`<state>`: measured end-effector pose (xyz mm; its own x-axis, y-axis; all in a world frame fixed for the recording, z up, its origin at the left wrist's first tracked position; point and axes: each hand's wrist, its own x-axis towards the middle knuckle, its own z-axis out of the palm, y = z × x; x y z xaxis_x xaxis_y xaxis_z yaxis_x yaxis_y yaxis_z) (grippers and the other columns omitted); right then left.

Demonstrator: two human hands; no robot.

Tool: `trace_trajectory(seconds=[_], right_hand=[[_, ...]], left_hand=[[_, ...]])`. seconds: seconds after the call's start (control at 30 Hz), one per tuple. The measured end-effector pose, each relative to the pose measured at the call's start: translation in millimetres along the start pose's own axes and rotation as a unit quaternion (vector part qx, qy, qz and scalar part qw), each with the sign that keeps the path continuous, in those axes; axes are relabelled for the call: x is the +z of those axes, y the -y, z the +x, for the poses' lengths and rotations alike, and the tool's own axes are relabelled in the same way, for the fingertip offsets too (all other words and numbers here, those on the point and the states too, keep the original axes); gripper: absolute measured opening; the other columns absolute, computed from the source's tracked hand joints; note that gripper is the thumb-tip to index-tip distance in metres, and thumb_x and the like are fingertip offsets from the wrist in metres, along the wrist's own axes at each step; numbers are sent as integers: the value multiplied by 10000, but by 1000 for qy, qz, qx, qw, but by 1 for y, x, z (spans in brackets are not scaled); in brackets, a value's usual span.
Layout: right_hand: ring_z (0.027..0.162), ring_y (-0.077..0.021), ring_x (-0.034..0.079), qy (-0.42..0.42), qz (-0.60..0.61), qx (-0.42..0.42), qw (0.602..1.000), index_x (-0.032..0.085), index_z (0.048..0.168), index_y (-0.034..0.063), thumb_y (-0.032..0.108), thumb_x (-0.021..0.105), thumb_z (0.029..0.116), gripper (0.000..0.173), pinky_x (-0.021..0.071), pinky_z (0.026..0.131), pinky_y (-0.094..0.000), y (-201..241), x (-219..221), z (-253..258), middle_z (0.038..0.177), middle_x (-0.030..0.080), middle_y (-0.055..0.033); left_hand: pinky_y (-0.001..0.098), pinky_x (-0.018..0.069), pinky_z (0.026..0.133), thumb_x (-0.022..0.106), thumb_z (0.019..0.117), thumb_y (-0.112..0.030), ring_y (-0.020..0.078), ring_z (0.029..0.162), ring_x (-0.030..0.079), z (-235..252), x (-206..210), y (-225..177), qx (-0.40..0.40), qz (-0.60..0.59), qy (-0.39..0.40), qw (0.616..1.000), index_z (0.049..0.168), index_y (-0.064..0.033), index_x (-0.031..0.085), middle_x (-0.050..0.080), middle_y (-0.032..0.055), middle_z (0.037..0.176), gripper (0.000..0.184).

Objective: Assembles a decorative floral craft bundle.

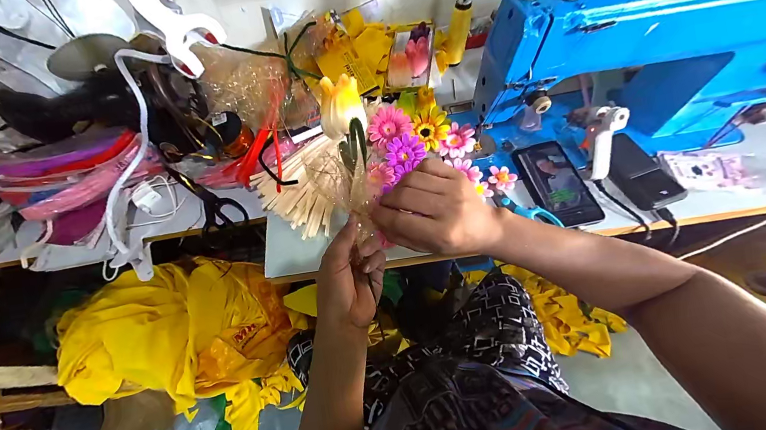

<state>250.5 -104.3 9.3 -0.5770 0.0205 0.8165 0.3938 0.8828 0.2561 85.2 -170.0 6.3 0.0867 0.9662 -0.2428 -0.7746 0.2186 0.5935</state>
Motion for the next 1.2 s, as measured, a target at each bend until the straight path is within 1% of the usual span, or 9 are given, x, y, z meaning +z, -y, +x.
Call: trace_trajectory(seconds=[0.13, 0.27, 0.33, 0.47, 0.57, 0.93, 1.0, 1.1, 1.2], right_hand=[[638, -76, 575, -12, 265, 324, 908, 671, 881, -8, 74, 627, 907, 96, 476, 586, -215, 17, 7, 8, 733, 625, -44], [423, 10, 392, -8, 625, 651, 431, 571, 778, 139, 105, 463, 1004, 253, 368, 410, -140, 21, -4, 22, 584, 487, 68], [463, 8, 452, 0, 601, 632, 489, 632, 887, 93, 75, 474, 1031, 215, 399, 442, -133, 23, -7, 16, 652, 575, 41], [854, -137, 651, 0, 190, 280, 941, 680, 1105, -21, 115, 673, 930, 223, 553, 747, -268, 18, 2, -17, 1001, 694, -109], [961, -306, 654, -6, 1, 111, 994, 738, 1086, 63, 196, 676, 958, 195, 511, 836, -424, 6, 8, -25, 1043, 696, -164], [893, -251, 600, 13, 112, 142, 983, 711, 904, 41, 129, 582, 943, 160, 402, 853, -406, -2, 9, -7, 856, 687, -102], [813, -69, 567, 5, 345, 368, 863, 664, 909, 17, 49, 554, 919, 115, 449, 755, -216, 13, 8, 2, 831, 627, -30], [584, -6, 528, -11, 617, 589, 522, 635, 865, 131, 76, 480, 984, 204, 476, 549, -169, 19, 4, 12, 708, 585, 56], [686, -13, 596, 5, 604, 576, 551, 674, 998, 121, 114, 522, 1015, 153, 523, 641, -179, 15, 0, 0, 818, 656, 45]], left_hand=[[115, 419, 490, 468, 1082, -150, -13, 521, 476, 2, 5, 23, 134, 119, -18, 984, 915, -128, 691, 555, -64, 678, 280], [143, 439, 501, 572, 1015, -82, 5, 571, 502, 12, -4, 38, 273, 160, -15, 949, 901, -119, 768, 649, -31, 891, 229], [134, 435, 489, 534, 1039, -90, -2, 536, 497, 11, -4, 33, 230, 139, -24, 963, 911, -101, 748, 629, -41, 777, 250], [110, 448, 469, 464, 1092, -200, -6, 490, 500, 9, -2, 18, 82, 61, -51, 993, 937, -113, 661, 554, -40, 657, 264], [108, 450, 466, 455, 1093, -206, -1, 492, 507, 8, -1, 15, 45, 37, -53, 997, 961, -109, 624, 571, -26, 703, 235], [115, 431, 495, 473, 1085, -166, -7, 523, 498, 5, 4, 23, 109, 106, -39, 988, 931, -119, 665, 571, -48, 683, 251], [134, 455, 514, 539, 1043, -114, -8, 568, 528, 10, 1, 34, 237, 142, -24, 961, 932, -125, 745, 647, -62, 785, 234], [147, 490, 549, 634, 995, -102, -1, 640, 546, 21, -9, 41, 374, 189, 5, 908, 1006, -110, 766, 643, -48, 977, 133], [149, 503, 565, 650, 978, -87, 4, 660, 540, 22, -15, 37, 423, 243, -8, 873, 1066, -58, 762, 585, -32, 1023, 146]])
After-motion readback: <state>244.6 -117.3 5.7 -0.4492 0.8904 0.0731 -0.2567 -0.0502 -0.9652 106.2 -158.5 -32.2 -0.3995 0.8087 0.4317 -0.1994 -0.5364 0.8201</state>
